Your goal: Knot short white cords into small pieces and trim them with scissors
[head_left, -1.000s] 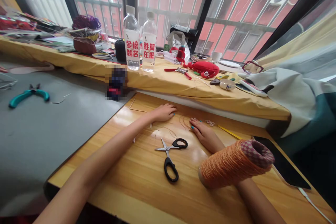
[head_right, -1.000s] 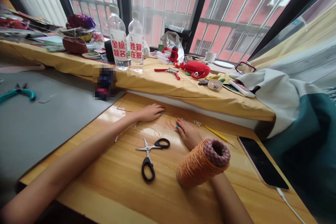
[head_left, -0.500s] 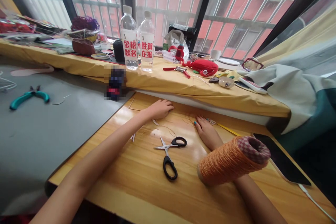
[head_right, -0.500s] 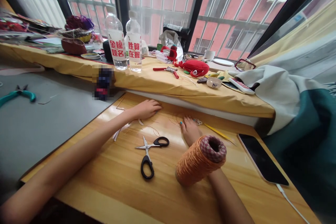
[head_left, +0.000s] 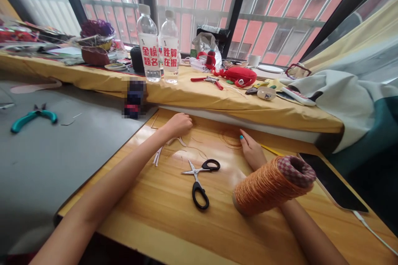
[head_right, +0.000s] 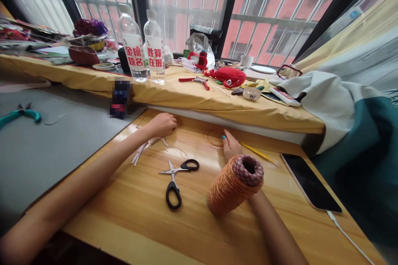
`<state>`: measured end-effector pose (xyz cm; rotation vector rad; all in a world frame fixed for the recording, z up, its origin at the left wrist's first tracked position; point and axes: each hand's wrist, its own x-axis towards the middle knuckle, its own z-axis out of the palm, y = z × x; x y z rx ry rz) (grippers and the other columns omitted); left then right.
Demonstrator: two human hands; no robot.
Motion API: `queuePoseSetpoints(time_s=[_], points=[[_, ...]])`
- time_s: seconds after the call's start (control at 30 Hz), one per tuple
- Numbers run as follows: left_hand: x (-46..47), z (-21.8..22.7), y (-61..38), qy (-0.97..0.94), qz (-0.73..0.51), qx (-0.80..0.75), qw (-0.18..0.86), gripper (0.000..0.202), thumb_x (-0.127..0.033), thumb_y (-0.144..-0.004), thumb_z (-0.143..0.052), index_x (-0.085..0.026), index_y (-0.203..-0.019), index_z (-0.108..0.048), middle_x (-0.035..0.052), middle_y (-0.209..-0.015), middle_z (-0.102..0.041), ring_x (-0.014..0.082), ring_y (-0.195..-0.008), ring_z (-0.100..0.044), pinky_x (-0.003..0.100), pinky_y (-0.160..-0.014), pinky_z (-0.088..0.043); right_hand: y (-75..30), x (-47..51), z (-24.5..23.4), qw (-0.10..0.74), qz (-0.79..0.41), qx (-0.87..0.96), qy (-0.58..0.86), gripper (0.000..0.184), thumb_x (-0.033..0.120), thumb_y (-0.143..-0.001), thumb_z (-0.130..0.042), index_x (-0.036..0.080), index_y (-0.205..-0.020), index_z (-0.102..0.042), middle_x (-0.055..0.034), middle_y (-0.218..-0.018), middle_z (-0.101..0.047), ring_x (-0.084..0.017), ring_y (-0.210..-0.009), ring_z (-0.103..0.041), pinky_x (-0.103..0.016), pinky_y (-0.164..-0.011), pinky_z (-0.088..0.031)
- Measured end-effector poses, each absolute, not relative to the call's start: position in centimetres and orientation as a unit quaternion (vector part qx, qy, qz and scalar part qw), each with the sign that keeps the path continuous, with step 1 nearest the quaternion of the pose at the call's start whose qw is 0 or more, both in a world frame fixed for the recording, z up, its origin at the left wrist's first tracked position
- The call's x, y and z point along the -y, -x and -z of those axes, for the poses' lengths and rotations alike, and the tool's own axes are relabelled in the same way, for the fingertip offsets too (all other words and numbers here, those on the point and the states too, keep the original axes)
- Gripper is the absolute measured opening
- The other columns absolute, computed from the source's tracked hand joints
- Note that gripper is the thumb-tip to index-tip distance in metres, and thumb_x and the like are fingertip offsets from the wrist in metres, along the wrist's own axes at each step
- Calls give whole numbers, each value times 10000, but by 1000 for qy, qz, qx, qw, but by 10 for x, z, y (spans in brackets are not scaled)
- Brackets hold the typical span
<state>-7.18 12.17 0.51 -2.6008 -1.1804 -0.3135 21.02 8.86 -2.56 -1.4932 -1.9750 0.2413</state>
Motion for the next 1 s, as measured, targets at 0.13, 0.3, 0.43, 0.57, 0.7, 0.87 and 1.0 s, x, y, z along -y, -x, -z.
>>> queuePoseSetpoints(time_s=[0.13, 0.3, 0.43, 0.57, 0.7, 0.87, 1.0], points=[[-117, 3, 53, 890, 112, 419, 142, 243, -120, -758, -395, -112, -892, -598, 114, -970, -582, 184, -911, -509, 292, -767, -370, -208, -82, 17, 328, -154, 762, 536, 493, 418, -822, -296, 128, -1177, -478, -142, -1211, -481, -262, -1132, -424, -415, -970, -299], [-99, 13, 13, 925, 136, 347, 70, 350, -271, -843, -322, -127, -1124, -471, 110, -1179, -484, 193, -1047, -455, 310, -872, -343, -206, -79, 17, 367, -152, 732, 553, 475, 399, -825, -295, 155, -1201, -452, -122, -1225, -472, -262, -1142, -413, -434, -963, -300], [-95, 10, 3, 946, 149, 287, -6, 334, -265, -851, -309, -171, -1125, -475, 64, -1154, -515, 159, -1046, -462, 276, -892, -346, -204, -82, 22, 303, -129, 779, 533, 482, 318, -784, -366, 107, -1212, -435, -161, -1229, -457, -275, -1133, -420, -422, -974, -294], [-104, 10, 10, 904, 209, 374, -3, 354, -173, -816, -340, -114, -1146, -454, 104, -1224, -448, 162, -1104, -413, 261, -926, -327, -204, -82, 22, 297, -137, 804, 497, 523, 330, -778, -383, 110, -1252, -372, -138, -1303, -369, -235, -1198, -337, -379, -1007, -256], [-110, 18, 19, 884, 195, 424, 17, 377, -231, -818, -362, -95, -1161, -437, 137, -1231, -435, 204, -1110, -407, 335, -937, -312, -208, -81, 19, 303, -152, 778, 529, 580, 403, -780, -377, 124, -1285, -307, -133, -1319, -346, -225, -1213, -313, -392, -1002, -261], [-109, 10, 19, 918, 166, 350, -81, 315, -257, -846, -320, -146, -1014, -561, 74, -1076, -571, 157, -1001, -496, 267, -882, -350, -207, -80, 22, 225, -137, 833, 486, 681, 443, -733, -459, 101, -1292, -275, -148, -1322, -340, -229, -1209, -318, -390, -1000, -265], [-108, -1, 17, 880, 184, 401, -175, 311, -272, -834, -334, -166, -1009, -569, 39, -1014, -605, 138, -907, -542, 225, -806, -392, -206, -83, 28, 254, -103, 798, 537, 616, 430, -776, -393, 98, -1283, -284, -162, -1303, -365, -247, -1202, -328, -418, -992, -268]])
